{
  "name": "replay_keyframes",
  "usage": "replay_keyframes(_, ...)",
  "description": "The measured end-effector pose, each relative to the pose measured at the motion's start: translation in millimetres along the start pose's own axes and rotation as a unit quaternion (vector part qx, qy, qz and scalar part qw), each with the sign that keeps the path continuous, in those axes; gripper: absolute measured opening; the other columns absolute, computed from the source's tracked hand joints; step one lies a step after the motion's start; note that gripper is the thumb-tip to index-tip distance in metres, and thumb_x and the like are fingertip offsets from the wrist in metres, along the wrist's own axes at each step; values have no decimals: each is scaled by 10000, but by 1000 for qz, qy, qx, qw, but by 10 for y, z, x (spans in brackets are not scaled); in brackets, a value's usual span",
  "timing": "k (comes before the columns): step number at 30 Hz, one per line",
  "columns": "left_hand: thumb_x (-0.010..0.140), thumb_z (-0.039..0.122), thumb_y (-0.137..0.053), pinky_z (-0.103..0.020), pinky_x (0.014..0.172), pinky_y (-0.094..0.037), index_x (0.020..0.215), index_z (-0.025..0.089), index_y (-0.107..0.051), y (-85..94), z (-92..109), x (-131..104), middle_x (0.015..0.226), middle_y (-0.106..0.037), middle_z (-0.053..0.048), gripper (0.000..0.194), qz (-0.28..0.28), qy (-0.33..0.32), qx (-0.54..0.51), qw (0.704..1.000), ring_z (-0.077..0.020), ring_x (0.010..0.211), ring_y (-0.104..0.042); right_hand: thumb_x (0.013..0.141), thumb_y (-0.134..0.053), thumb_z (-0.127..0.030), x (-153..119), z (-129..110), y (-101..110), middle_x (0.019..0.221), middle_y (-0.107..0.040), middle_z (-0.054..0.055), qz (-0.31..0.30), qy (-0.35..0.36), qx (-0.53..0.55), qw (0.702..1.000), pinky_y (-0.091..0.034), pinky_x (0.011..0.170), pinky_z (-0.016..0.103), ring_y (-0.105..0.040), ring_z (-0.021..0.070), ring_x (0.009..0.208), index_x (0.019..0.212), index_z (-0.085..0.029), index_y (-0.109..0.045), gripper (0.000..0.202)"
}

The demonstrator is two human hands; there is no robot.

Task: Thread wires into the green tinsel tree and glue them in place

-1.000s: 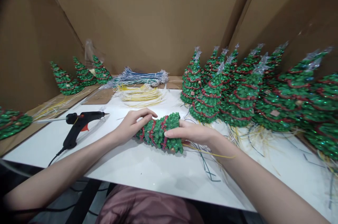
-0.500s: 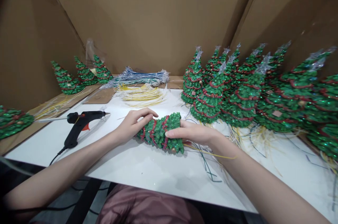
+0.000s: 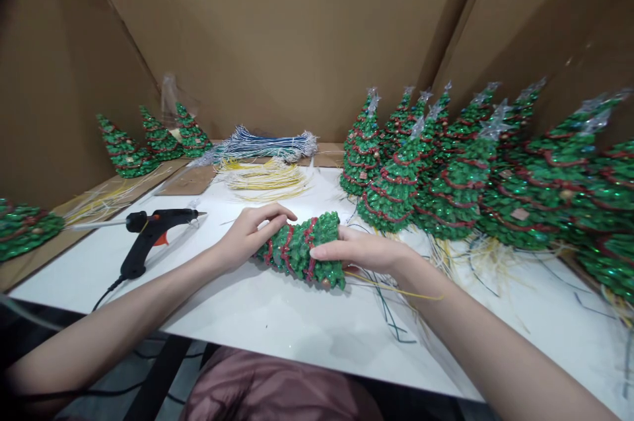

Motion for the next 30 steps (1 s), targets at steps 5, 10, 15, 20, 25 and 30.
replay_keyframes(5, 907, 250, -420, -282, 789, -438, 962, 183, -652, -5, 1, 8, 908, -693, -24, 248, 1, -1, 0, 1000, -176, 861, -617, 581, -764, -525, -2, -12, -10, 541, -525, -61, -4, 3, 12, 1000, -212, 363, 211, -378, 48, 413, 747, -160, -548, 456)
replay_keyframes(10, 908, 255, -422, -284, 788, -441, 968, 191, -655, -5, 2, 1, 913, -695, -22, 250, 3, -4, 3, 1000, -177, 865, -619, 567, -779, -515, 6, 1, 1, 630, -580, -39, 3, -2, 18, 1000, -255, 382, 205, -429, 56, 458, 821, -152, -562, 493)
replay_keyframes(15, 906, 255, -424, -283, 783, -441, 962, 191, -657, -1, 2, 1, 907, -695, -20, 247, 2, 1, 3, 1000, -176, 860, -620, 595, -751, -535, 6, -2, -11, 565, -526, -53, -6, 6, 5, 1000, -215, 357, 208, -390, 53, 426, 777, -151, -557, 467)
replay_keyframes(20, 906, 258, -422, -282, 791, -439, 968, 188, -656, 5, 1, 5, 913, -693, -24, 252, 3, 1, 2, 1000, -177, 864, -617, 596, -759, -510, 0, 0, 8, 586, -533, -47, 2, 4, 8, 1000, -227, 374, 210, -385, 55, 444, 777, -155, -557, 446)
replay_keyframes(25, 907, 268, -418, -276, 773, -439, 966, 189, -648, 3, 1, -5, 894, -689, -20, 250, 5, 2, -4, 1000, -173, 850, -616, 612, -756, -479, 1, -27, -17, 567, -532, -52, -7, 13, 16, 1000, -334, 453, 220, -429, 72, 485, 729, -162, -558, 391)
replay_keyframes(30, 903, 284, -442, -271, 743, -441, 992, 177, -635, 28, -46, 3, 833, -670, -21, 238, 5, 12, -39, 999, -161, 807, -612, 607, -757, -478, -1, -52, -49, 563, -539, -48, -14, 15, 29, 999, -314, 424, 216, -426, 66, 468, 713, -165, -550, 390)
Point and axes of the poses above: each hand's wrist, its own x-axis towards the middle knuckle, its own y-axis out of the back of the hand, z = x × y, the point moved 10 cm from there along x, towards the middle knuckle
